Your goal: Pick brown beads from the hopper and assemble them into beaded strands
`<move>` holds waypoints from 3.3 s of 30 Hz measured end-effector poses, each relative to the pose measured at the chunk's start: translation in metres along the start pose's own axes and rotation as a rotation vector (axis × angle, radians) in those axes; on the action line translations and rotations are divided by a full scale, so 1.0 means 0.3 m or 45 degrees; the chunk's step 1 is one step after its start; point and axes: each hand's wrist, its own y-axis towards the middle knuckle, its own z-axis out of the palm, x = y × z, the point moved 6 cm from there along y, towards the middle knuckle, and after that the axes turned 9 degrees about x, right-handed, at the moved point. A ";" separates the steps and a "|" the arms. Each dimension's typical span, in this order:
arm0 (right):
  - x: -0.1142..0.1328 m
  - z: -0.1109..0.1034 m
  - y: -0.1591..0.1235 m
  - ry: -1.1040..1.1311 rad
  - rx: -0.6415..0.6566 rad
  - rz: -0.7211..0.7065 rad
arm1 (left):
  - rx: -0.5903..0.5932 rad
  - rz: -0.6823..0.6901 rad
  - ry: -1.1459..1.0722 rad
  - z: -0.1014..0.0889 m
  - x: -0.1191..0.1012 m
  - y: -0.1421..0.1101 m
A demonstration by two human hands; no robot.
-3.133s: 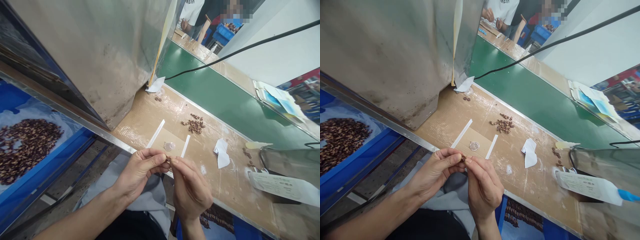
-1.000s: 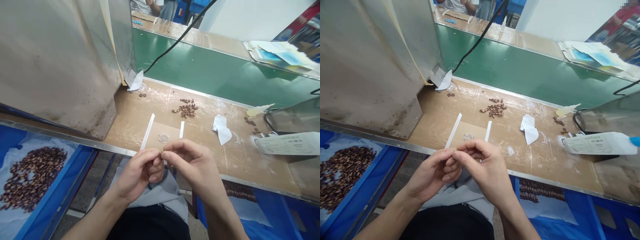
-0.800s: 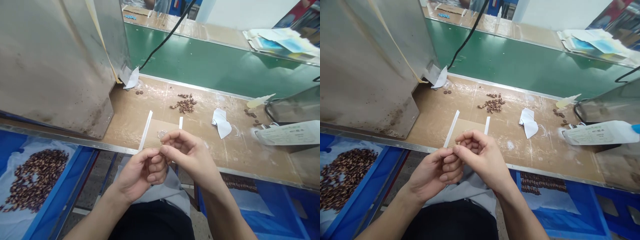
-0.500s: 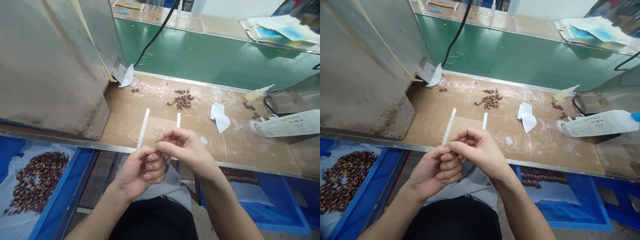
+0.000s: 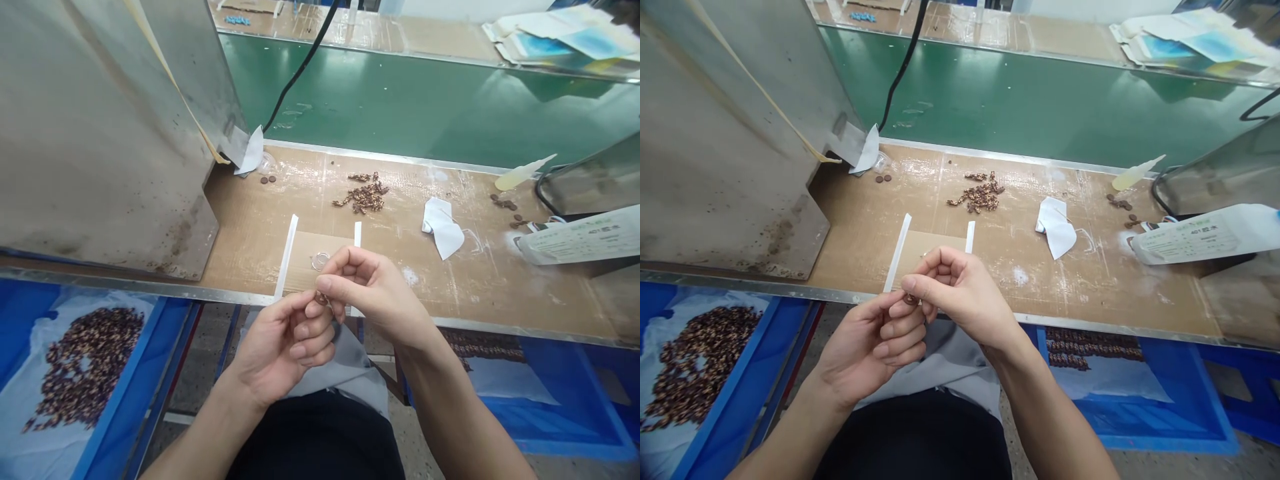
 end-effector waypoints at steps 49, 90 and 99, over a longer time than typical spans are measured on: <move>-0.700 -1.229 -1.171 -1.389 -1.007 1.050 | -0.349 -0.119 1.258 -0.116 0.146 0.071; -0.407 -0.983 -1.212 -1.099 -1.718 0.695 | -0.210 -0.034 1.080 -0.247 0.161 0.050; 0.093 -0.435 -0.224 -1.410 -0.788 -0.309 | -0.135 0.038 1.122 -0.234 0.111 0.013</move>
